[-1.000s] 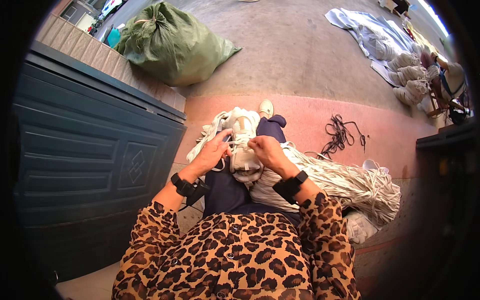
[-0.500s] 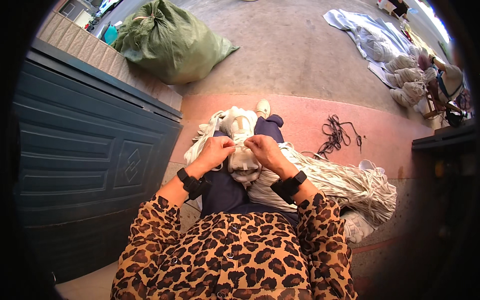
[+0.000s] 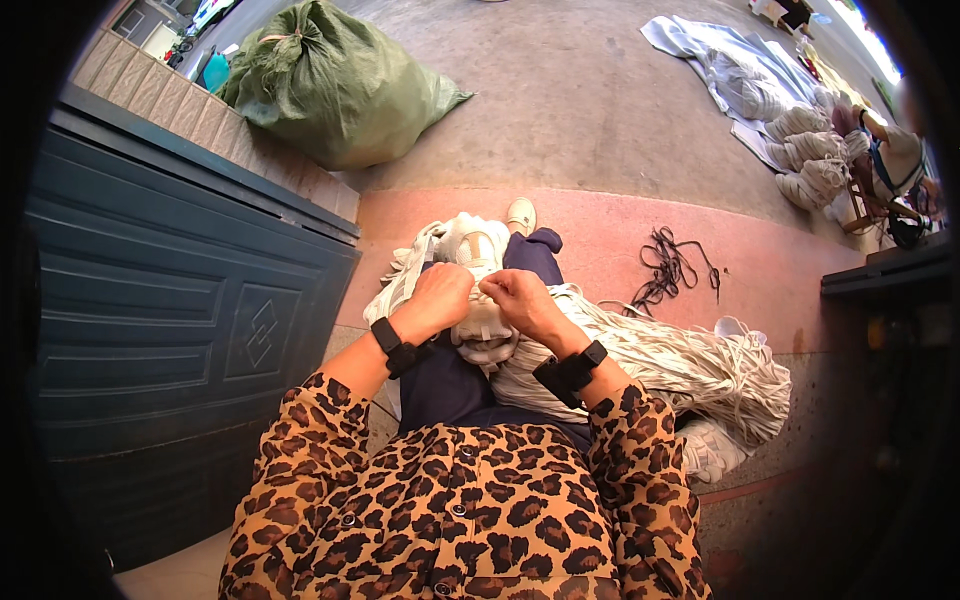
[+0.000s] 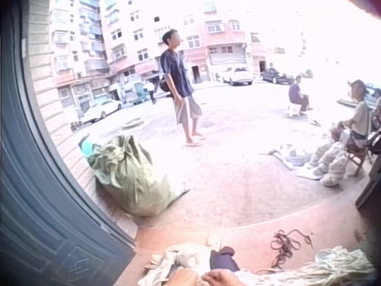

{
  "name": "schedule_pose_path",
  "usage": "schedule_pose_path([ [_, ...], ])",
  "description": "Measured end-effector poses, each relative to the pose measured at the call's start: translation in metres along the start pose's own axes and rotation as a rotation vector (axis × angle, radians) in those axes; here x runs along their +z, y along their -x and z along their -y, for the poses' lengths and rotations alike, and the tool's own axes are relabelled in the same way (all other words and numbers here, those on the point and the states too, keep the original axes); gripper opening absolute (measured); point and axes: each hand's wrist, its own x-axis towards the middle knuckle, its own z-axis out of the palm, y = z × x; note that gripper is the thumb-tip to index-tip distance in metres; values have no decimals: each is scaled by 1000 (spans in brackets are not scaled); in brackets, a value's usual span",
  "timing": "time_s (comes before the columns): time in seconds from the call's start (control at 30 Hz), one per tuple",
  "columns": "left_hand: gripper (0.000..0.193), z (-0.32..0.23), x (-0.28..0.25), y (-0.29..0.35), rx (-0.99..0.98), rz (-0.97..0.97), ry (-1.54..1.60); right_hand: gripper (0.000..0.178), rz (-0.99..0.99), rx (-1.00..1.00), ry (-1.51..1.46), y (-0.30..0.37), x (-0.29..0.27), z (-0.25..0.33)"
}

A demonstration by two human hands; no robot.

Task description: Insert and thread laces through the eyelets of a shoe.

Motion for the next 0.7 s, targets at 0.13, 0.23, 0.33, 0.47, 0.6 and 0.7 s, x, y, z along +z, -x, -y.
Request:
schedule_pose_path([
  [0.13,12,-4,-2,-3,-9,57,-2,24,-30,-21,-46,1,0,0],
  [0.23,12,-10,-7,-5,-13,60,3,24,-22,2,-45,1,-1,1],
  [0.33,11,-10,-4,-7,-28,64,27,24,-40,-2,-69,2,-2,-4],
  [0.47,10,15,4,-6,-61,128,265,24,-47,24,-32,1,-3,2],
  [0.6,10,24,11,0,-104,133,477,24,-43,3,-28,2,-3,1],
  [0.7,11,22,19,2,-133,30,511,24,-36,-8,-35,2,-1,3],
])
